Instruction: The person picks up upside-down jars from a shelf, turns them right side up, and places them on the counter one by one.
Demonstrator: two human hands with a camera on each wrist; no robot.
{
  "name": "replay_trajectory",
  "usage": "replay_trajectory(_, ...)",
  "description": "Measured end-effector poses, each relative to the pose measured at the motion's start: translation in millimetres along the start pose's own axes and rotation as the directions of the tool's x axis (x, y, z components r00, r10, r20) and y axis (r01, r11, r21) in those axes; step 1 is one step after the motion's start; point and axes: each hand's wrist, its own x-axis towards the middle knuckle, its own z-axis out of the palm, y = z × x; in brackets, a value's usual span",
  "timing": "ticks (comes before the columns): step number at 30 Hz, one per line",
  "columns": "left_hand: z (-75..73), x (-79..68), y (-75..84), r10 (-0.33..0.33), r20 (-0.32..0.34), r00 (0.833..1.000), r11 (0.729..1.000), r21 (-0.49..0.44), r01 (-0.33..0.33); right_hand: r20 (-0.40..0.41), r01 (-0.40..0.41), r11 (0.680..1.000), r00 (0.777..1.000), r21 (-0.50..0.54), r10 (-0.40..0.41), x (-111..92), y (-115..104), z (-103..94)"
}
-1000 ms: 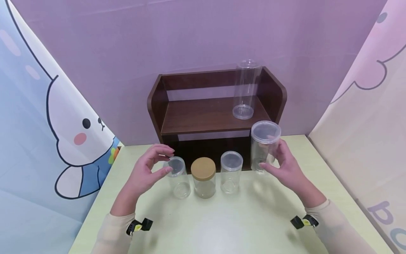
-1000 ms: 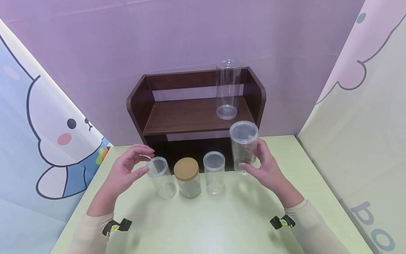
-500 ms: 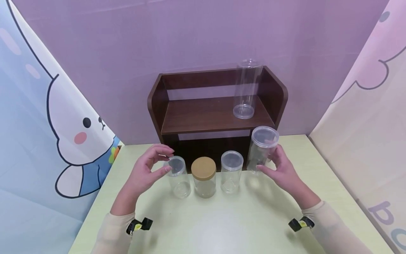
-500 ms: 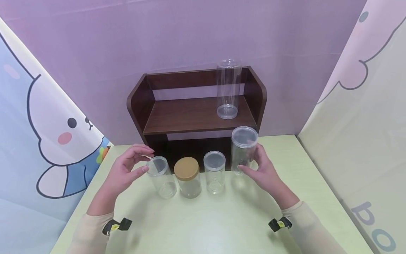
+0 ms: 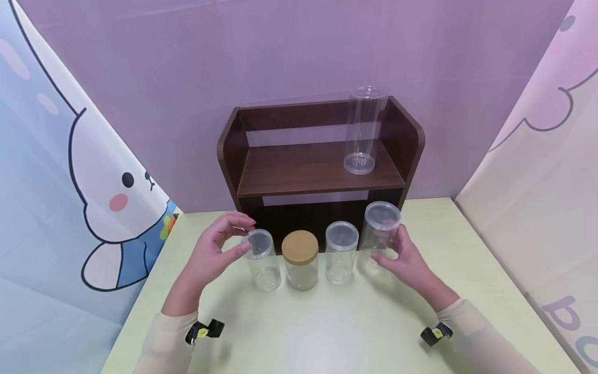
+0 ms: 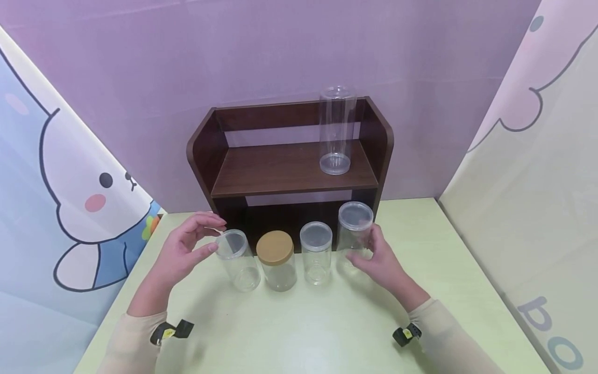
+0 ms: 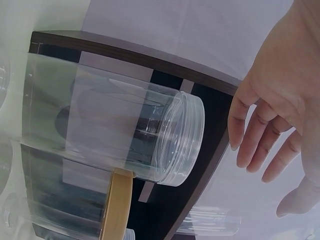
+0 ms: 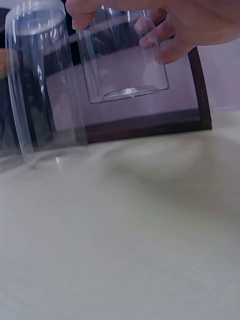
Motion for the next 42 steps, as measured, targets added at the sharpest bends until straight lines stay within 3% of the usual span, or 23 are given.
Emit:
replay_trajectory(16,-1.7,-1.0,1.6,-0.017,0.013,1.000,1.000,0.001,0.017,0.067,-0.087,0.996,0.994,-0.011,0.087,-6,15,10.0)
replay_trajectory(30,-2.3,-3.7,1.0,-0.028,0.002,1.000,1.000,0.010,0.028,0.079,-0.108,0.992,0.990,-0.061,0.113,-11,20,12.4)
replay_trajectory(42,-3.6,-3.6,-2.3,-0.002,-0.020,1.000,1.000,0.015,0.002,0.077,-0.096,0.995,0.992,-0.039,0.099,-12,24,14.1)
